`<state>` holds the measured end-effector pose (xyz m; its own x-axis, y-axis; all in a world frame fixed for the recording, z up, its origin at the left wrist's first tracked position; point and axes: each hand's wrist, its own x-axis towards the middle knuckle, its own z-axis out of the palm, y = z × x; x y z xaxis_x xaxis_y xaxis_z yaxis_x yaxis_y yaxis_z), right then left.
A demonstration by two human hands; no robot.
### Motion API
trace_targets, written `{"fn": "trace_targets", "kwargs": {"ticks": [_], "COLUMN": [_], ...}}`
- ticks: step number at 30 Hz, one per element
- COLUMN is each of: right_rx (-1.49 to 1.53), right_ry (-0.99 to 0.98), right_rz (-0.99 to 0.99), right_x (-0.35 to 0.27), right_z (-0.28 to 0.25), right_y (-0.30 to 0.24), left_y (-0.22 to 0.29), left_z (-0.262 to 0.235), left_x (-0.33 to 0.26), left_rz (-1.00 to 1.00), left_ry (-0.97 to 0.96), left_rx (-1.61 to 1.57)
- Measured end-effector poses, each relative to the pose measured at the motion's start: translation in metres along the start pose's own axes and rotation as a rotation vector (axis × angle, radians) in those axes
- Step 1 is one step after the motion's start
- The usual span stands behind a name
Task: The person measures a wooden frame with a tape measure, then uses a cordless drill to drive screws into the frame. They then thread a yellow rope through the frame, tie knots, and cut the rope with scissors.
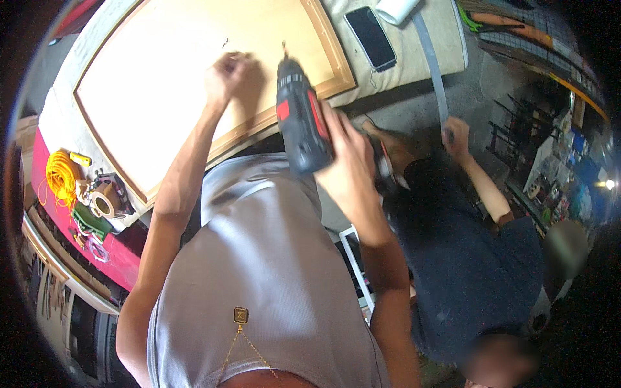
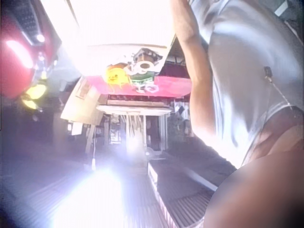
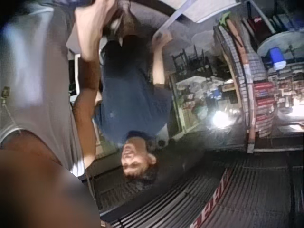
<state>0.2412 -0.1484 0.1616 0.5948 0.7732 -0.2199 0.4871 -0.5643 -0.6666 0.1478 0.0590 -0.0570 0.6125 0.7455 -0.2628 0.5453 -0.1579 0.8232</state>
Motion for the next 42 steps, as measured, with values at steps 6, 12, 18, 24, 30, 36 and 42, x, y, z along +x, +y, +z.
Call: {"fn": "trace_targets", "kwargs": {"ticks": [6, 12, 18, 24, 30, 36, 42], "right_rx": [-0.319, -0.287, -0.018, -0.072, 0.039, 0.351, 0.899], "right_ry": [0.034, -0.113, -0.057, -0.196, -0.225, -0.424, -0.407], "right_rz": [-0.085, -0.142, -0.384, -0.411, -0.370, 0.064, 0.274], "right_x": [0.074, 0.090, 0.143, 0.228, 0.239, 0.249, 0.236], "right_z": [0.083, 0.091, 0.089, 0.179, 0.181, 0.176, 0.167], "right_y": [0.084, 0.096, 0.071, 0.045, 0.054, 0.054, 0.049], "left_y": [-0.015, -0.015, -0.016, -0.019, -0.013, -0.011, 0.003], "left_z": [-0.019, -0.023, -0.045, -0.054, -0.065, -0.054, -0.044], "left_x": [0.037, 0.023, -0.005, -0.014, -0.011, 0.022, 0.034], "left_rz": [0.137, -0.030, -0.339, -0.376, -0.414, -0.375, -0.321], "left_ry": [0.255, 0.327, 0.312, 0.277, 0.177, 0.093, 0.104], "left_rx": [0.379, 0.162, -0.563, -0.686, -0.809, -0.795, -0.927]}}
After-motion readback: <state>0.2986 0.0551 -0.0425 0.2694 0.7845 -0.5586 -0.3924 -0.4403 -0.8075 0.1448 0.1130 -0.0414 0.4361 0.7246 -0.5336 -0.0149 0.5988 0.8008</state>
